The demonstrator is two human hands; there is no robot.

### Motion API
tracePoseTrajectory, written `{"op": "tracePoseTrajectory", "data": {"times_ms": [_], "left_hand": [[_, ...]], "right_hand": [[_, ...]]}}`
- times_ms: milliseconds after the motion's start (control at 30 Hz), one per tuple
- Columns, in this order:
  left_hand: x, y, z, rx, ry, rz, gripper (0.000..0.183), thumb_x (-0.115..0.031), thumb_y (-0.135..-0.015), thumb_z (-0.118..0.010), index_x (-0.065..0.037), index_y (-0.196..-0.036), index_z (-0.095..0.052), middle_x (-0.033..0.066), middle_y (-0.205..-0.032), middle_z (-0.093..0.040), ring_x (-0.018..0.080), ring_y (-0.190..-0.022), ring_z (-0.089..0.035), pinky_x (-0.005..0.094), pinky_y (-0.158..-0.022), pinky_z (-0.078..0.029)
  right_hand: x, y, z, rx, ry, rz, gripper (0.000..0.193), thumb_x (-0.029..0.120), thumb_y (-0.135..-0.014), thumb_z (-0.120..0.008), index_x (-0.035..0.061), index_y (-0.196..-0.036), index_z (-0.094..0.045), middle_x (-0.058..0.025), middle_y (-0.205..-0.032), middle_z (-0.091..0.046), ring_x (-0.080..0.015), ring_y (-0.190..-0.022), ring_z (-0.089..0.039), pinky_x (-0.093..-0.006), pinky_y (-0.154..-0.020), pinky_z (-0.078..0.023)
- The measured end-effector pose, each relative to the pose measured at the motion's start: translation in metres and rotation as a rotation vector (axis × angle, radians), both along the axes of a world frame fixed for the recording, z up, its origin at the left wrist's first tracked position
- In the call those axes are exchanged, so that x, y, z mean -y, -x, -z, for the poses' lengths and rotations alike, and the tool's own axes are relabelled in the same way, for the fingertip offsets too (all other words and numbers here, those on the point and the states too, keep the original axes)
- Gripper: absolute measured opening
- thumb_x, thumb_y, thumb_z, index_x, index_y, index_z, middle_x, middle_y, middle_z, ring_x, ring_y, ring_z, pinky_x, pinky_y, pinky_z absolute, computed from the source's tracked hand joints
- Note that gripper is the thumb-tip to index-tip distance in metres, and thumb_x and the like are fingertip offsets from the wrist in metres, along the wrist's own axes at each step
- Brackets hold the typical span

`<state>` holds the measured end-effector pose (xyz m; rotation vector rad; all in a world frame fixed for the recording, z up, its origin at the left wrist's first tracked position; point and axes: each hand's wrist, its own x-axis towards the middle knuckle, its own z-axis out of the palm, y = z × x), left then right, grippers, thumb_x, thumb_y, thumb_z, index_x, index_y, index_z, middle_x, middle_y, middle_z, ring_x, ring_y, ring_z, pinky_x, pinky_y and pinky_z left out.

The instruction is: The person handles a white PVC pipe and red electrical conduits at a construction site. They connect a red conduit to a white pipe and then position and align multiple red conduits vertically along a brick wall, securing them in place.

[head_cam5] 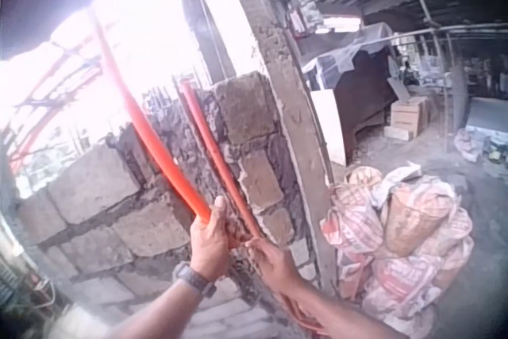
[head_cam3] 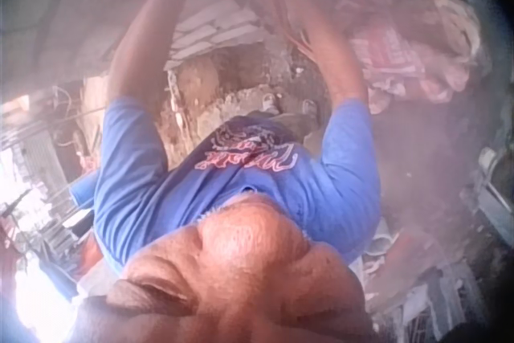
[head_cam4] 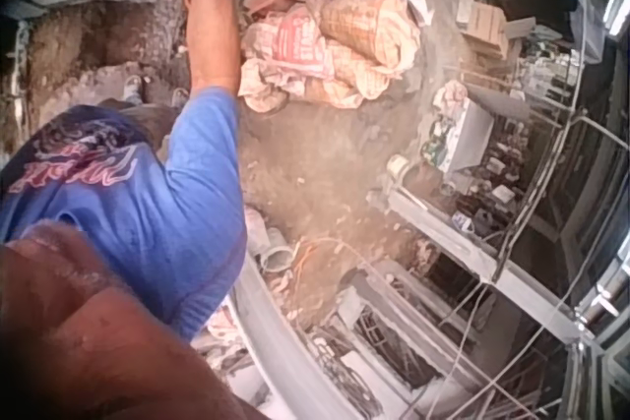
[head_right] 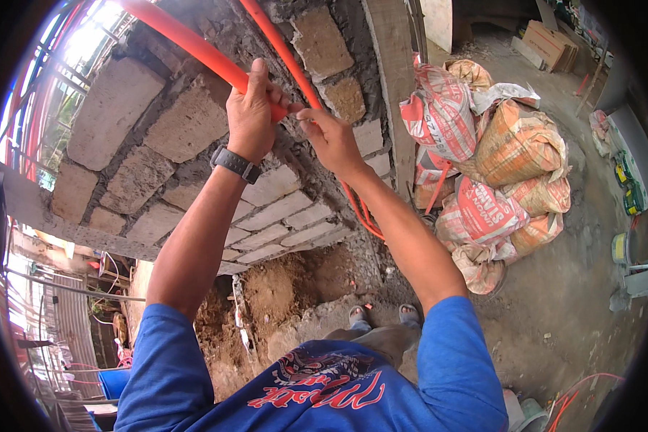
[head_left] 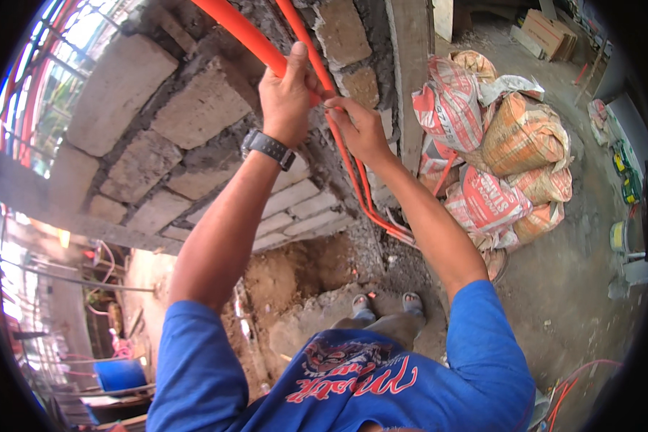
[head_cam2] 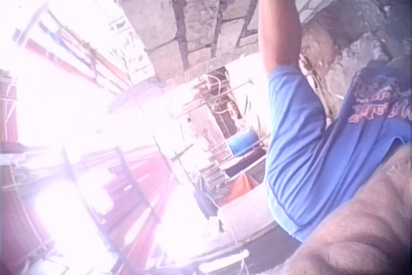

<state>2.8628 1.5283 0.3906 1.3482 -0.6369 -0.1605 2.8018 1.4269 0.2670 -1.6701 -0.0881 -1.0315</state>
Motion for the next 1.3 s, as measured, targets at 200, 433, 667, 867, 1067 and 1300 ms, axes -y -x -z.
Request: {"op": "tracePoseTrajectory", "data": {"times_ms": [200,433,667,867,1067,1300], "left_hand": [[0.005,-0.013,-0.005,0.036,0.103,0.043,0.04,-0.041,-0.101,-0.063,-0.007,-0.088,-0.047,0.0039,-0.069,-0.048,0.0166,-0.063,-0.055,0.0425,-0.061,-0.062],[0.008,-0.021,0.005,0.079,0.078,-0.018,0.043,-0.042,-0.098,-0.068,-0.004,-0.079,-0.058,0.0032,-0.062,-0.058,0.0127,-0.057,-0.06,0.0277,-0.052,-0.049],[0.007,-0.031,0.015,0.117,0.05,-0.043,0.044,-0.044,-0.097,-0.069,-0.004,-0.08,-0.059,0.0033,-0.062,-0.058,0.0125,-0.055,-0.06,0.0274,-0.051,-0.047],[0.006,-0.037,0.011,0.066,0.058,0.035,0.045,-0.044,-0.097,-0.069,-0.004,-0.081,-0.058,0.0035,-0.062,-0.059,0.0128,-0.057,-0.062,0.0289,-0.052,-0.052],[-0.006,-0.048,0.01,0.107,-0.011,0.03,0.044,-0.043,-0.099,-0.066,-0.004,-0.084,-0.054,0.0043,-0.069,-0.053,0.0146,-0.063,-0.058,0.0389,-0.064,-0.063],[0.001,-0.079,0.036,0.169,0.012,0.031,0.043,-0.041,-0.099,-0.067,-0.005,-0.081,-0.052,0.004,-0.068,-0.055,0.0132,-0.063,-0.059,0.0353,-0.061,-0.059]], "right_hand": [[0.004,-0.012,0.004,0.144,0.112,0.097,0.012,0.006,-0.094,-0.069,-0.0003,-0.104,-0.07,-0.0144,-0.09,-0.074,-0.0192,-0.079,-0.073,-0.0321,-0.07,-0.055],[-0.014,-0.029,-0.022,0.131,-0.089,0.053,0.005,0.0,-0.091,-0.069,0.0,-0.095,-0.067,-0.0117,-0.082,-0.074,-0.014,-0.078,-0.074,-0.0296,-0.069,-0.056],[-0.005,-0.041,-0.003,0.099,-0.164,-0.149,0.019,-0.003,-0.09,-0.069,-0.0026,-0.108,-0.064,-0.0118,-0.108,-0.074,-0.0173,-0.105,-0.071,-0.0325,-0.09,-0.055],[0.006,-0.065,0.037,-0.135,-0.018,-0.098,0.025,0.007,-0.098,-0.061,0.0012,-0.122,-0.065,-0.0149,-0.115,-0.072,-0.0211,-0.106,-0.071,-0.0353,-0.088,-0.055],[0.004,-0.084,0.061,-0.16,0.122,0.006,0.024,0.019,-0.103,-0.058,0.0024,-0.116,-0.069,-0.0149,-0.099,-0.075,-0.0259,-0.089,-0.073,-0.0352,-0.078,-0.055],[-0.014,-0.082,0.044,-0.08,-0.013,-0.027,0.017,0.01,-0.099,-0.061,-0.0018,-0.109,-0.067,-0.0153,-0.09,-0.075,-0.0226,-0.085,-0.075,-0.0335,-0.073,-0.056]]}}
